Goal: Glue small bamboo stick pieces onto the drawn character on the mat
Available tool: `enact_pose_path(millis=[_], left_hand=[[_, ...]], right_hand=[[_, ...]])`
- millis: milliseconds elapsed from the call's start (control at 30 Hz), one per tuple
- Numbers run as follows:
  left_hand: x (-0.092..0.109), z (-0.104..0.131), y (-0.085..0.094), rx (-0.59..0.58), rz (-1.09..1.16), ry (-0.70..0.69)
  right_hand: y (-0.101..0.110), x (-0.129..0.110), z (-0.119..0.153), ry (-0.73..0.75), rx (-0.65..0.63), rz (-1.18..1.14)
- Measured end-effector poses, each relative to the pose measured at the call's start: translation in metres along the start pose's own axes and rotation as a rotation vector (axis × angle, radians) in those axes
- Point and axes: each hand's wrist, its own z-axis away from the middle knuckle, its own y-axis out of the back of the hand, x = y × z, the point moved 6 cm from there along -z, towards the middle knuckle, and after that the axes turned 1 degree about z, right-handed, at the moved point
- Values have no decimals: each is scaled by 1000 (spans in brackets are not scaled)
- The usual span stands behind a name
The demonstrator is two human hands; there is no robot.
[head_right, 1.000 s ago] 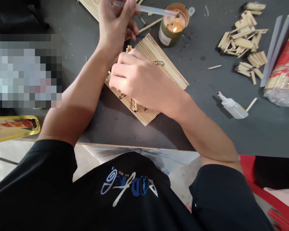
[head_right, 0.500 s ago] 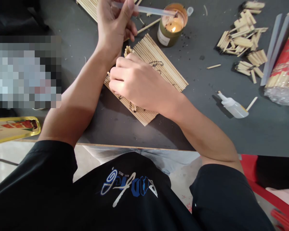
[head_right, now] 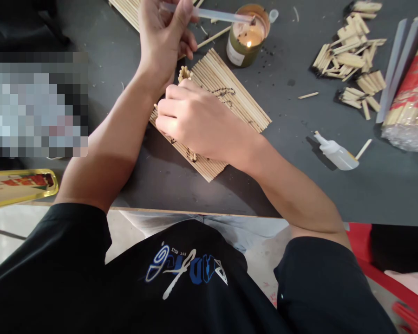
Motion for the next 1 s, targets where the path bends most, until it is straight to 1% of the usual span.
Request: enact_pose_path(millis=[200, 267, 400, 533, 633, 733, 833, 900, 933, 1000], left_hand=[[-6, -3, 4, 10, 10, -67], [-7, -3, 3, -17, 17, -79], [-3, 0, 3, -57, 1, -116], [2, 4, 3, -71, -58, -91], [4, 4, 3, -74, -68, -124], [2, 3, 3, -34, -38, -166], [5, 4, 4, 18, -29, -169], [10, 7, 4, 26, -53, -159], [12, 9, 5, 32, -74, -161], [15, 10, 5, 12, -129, -171]], right_hand=[[0, 0, -1, -15, -1, 8], [0, 0, -1, -17, -13, 14], [-2, -1, -1, 5, -44, 18], [4, 0, 1, -34, 6, -35], [14, 6, 5, -85, 43, -129], [32, 18, 11, -151, 105, -213], [54, 30, 19, -180, 214, -247], [68, 38, 27, -192, 273, -279], [73, 44, 32, -225, 287, -302], [76, 60, 47, -374, 255, -364]])
